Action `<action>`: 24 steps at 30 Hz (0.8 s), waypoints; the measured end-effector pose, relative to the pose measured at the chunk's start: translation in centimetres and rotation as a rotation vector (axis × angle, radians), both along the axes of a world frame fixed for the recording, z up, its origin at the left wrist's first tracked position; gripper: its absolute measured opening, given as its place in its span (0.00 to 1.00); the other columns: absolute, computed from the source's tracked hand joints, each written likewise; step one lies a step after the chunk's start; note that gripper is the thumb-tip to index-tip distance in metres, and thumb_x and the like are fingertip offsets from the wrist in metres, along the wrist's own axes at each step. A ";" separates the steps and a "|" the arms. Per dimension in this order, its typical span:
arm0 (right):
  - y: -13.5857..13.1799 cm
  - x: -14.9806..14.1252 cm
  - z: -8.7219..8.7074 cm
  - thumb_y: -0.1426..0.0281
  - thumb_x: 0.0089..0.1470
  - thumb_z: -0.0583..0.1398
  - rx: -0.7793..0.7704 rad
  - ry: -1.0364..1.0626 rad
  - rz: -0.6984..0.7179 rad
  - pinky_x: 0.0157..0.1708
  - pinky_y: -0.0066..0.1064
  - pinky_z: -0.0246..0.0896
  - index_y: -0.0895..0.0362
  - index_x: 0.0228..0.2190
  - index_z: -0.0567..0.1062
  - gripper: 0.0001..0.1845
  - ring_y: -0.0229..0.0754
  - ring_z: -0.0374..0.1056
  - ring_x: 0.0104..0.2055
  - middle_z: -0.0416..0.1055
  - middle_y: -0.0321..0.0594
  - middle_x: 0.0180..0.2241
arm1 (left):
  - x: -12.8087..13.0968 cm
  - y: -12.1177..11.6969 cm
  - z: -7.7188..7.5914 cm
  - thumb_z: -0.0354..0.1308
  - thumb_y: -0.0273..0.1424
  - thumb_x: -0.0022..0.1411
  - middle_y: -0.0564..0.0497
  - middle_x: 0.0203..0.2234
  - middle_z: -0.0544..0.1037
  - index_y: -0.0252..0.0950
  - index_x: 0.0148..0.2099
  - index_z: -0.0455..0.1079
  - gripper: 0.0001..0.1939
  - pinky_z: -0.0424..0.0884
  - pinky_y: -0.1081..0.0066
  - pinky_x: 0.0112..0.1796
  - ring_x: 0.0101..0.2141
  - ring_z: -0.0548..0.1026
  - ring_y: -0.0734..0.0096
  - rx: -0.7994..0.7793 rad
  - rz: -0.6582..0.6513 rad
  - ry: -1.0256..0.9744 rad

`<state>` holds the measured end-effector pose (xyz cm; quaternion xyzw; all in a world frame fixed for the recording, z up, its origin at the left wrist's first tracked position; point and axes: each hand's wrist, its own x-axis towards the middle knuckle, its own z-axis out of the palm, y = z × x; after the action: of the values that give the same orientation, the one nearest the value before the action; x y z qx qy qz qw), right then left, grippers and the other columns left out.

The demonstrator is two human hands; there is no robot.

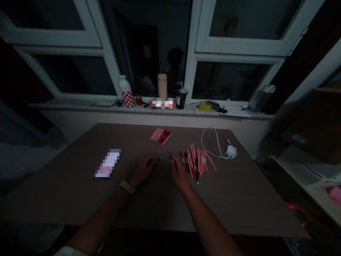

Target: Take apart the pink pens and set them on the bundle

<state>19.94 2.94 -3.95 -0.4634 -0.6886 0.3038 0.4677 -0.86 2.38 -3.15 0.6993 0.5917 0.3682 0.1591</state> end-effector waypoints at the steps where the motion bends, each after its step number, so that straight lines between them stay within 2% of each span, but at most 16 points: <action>1: 0.0 0.0 -0.1 0.58 0.63 0.47 0.008 -0.024 0.014 0.52 0.42 0.60 0.57 0.49 0.71 0.23 0.47 0.67 0.51 0.72 0.47 0.48 | -0.1 0.1 0.1 0.51 0.42 0.65 0.47 0.36 0.77 0.36 0.42 0.71 0.16 0.66 0.64 0.43 0.40 0.72 0.61 -0.022 0.003 -0.102; 5: 0.0 -0.1 -0.6 0.59 0.62 0.49 0.016 -0.142 0.063 0.50 0.42 0.63 0.56 0.48 0.73 0.21 0.48 0.70 0.49 0.74 0.46 0.46 | -0.6 0.4 0.5 0.52 0.45 0.63 0.49 0.35 0.78 0.36 0.42 0.70 0.17 0.68 0.68 0.40 0.38 0.75 0.64 -0.072 0.014 -0.457; 8: -0.1 -0.2 -0.7 0.59 0.62 0.51 0.027 -0.189 0.066 0.50 0.43 0.64 0.56 0.47 0.74 0.21 0.49 0.71 0.48 0.75 0.46 0.45 | -0.8 0.4 0.6 0.54 0.45 0.61 0.48 0.38 0.77 0.36 0.43 0.70 0.18 0.69 0.69 0.41 0.40 0.75 0.64 -0.069 0.037 -0.587; 16: -0.3 -0.3 -0.5 0.60 0.62 0.51 0.031 -0.208 0.075 0.49 0.41 0.65 0.56 0.47 0.75 0.20 0.48 0.72 0.47 0.75 0.46 0.45 | -0.7 0.2 0.7 0.55 0.46 0.60 0.49 0.37 0.78 0.36 0.41 0.71 0.18 0.69 0.69 0.41 0.40 0.75 0.64 -0.059 0.024 -0.621; 24: -0.1 -0.2 -0.7 0.59 0.62 0.50 0.022 -0.193 0.067 0.50 0.41 0.65 0.57 0.47 0.74 0.22 0.49 0.71 0.48 0.75 0.47 0.46 | -0.7 0.2 1.1 0.55 0.46 0.60 0.49 0.35 0.78 0.36 0.41 0.71 0.18 0.70 0.69 0.40 0.39 0.75 0.64 -0.049 0.070 -0.613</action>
<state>19.71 2.83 -4.60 -0.4620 -0.7489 0.2657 0.3939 -1.59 2.53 -2.06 0.5306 0.5486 0.5530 0.3341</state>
